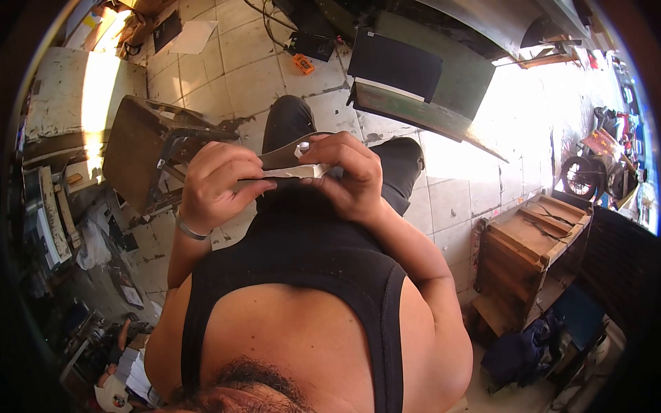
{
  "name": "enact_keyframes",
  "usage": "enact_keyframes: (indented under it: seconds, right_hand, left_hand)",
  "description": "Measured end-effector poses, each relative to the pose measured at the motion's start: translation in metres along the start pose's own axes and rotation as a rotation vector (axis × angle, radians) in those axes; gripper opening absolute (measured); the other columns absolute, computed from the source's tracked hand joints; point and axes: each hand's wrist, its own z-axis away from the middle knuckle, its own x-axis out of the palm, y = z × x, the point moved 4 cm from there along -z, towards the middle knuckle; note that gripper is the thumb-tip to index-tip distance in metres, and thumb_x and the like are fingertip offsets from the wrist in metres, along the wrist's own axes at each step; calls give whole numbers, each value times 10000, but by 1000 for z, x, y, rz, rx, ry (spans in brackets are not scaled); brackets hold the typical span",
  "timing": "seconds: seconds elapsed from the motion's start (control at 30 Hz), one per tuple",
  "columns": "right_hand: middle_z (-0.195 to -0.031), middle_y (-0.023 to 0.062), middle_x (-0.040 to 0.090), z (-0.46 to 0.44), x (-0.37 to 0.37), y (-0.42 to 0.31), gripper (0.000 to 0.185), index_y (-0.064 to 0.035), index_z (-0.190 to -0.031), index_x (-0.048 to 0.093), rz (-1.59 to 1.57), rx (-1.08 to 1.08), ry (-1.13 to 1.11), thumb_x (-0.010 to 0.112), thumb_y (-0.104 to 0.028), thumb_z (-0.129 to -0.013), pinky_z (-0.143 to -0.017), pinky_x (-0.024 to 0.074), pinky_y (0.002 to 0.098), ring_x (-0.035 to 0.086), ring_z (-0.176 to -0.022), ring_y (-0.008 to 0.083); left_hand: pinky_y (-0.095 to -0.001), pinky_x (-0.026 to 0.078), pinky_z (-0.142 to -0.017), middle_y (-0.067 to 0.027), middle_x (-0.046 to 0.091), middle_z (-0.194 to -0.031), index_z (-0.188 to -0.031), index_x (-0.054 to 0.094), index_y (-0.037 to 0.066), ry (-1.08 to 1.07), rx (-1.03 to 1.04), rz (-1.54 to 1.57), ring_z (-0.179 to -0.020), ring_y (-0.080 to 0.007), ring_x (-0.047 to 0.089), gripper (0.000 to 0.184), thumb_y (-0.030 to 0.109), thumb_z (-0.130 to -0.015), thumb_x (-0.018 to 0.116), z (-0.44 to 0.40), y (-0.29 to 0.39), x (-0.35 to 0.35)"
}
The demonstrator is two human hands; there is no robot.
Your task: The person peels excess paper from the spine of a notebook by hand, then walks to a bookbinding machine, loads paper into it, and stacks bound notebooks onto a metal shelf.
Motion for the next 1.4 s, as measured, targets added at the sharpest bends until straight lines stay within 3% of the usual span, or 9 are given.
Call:
enact_keyframes:
  seconds: [0.47, 0.63, 0.93, 1.07, 1.1, 1.2, 1.23, 1.37, 1.4]
  right_hand:
    - [-989, 120, 745, 0, -2, 3, 282, -4, -1000, 745, -10, 32, 25, 892, -69, -768, -956, 589, 449, 725, -947, 281]
    - [-1008, 116, 737, -3, 2, -12, 365, -26, -1054, 761, 221, 21, -15, 888, -1, -712, -819, 597, 373, 742, -948, 270]
    - [-1027, 95, 705, 8, -5, 4, 275, -15, -1068, 701, 121, 195, 208, 825, 29, -827, -796, 543, 294, 684, -889, 189]
    - [-1194, 101, 647, 2, -5, 13, 276, -10, -1164, 623, -335, 186, 423, 763, 8, -928, -931, 485, 295, 609, -1027, 158]
    - [-1220, 107, 634, -3, -2, 13, 277, -16, -1171, 602, -405, 186, 438, 751, -1, -938, -970, 465, 307, 593, -1071, 163]
    - [-1296, 126, 593, -16, 9, 11, 283, -33, -1193, 540, -618, 177, 490, 714, -26, -970, -1087, 402, 344, 544, -1203, 181]
    - [-1299, 134, 594, -17, 13, 12, 286, -46, -1187, 513, -643, 191, 429, 710, -46, -979, -1098, 395, 346, 535, -1228, 186]
    - [-1253, 146, 639, -22, 22, -6, 336, -43, -1162, 523, -521, 166, 79, 776, -67, -942, -1045, 466, 363, 601, -1173, 200]
    - [-1259, 175, 656, -24, 24, -11, 375, -22, -1180, 552, -544, 142, 24, 804, -148, -933, -1044, 475, 369, 619, -1199, 228]
  left_hand:
    - [-337, 507, -678, -31, 742, -924, -955, 788, 111, 54, 27, 0, -776, -213, 704, 223, 116, -758, 892, -3, 3, 2]
    - [-344, 519, -680, -72, 762, -879, -959, 786, 69, 34, 4, -28, -760, -245, 725, 209, 75, -759, 847, -3, 2, 2]
    - [-337, 483, -572, -13, 616, -643, -748, 718, 136, 176, 121, 88, -586, -211, 618, 217, 291, -826, 848, 19, 12, 5]
    - [-300, 496, -597, -15, 683, -676, -798, 775, 83, -213, -636, 419, -611, -150, 645, 331, 391, -915, 801, 54, -31, 69]
    - [-303, 540, -797, -58, 777, -1014, -1149, 772, 64, -351, -796, 686, -902, -143, 717, 449, 461, -939, 779, 78, -56, 96]
    - [-417, 469, -1071, -89, 629, -1397, -1423, 590, 112, 37, -733, 1339, -1278, -203, 604, 651, 571, -977, 711, 94, -66, 131]
    - [-510, 371, -1199, -104, 458, -1602, -1593, 409, 131, 155, -653, 1490, -1489, -282, 438, 786, 600, -1008, 645, 78, -59, 127]
    - [-568, 332, -1255, -116, 493, -1614, -1585, 463, 120, 476, -370, 1829, -1545, -344, 384, 605, 477, -1100, 523, 47, -70, 98]
    - [-540, 393, -1221, -125, 579, -1536, -1528, 533, 99, 392, -337, 1793, -1477, -329, 483, 543, 452, -1117, 493, 45, -76, 86]
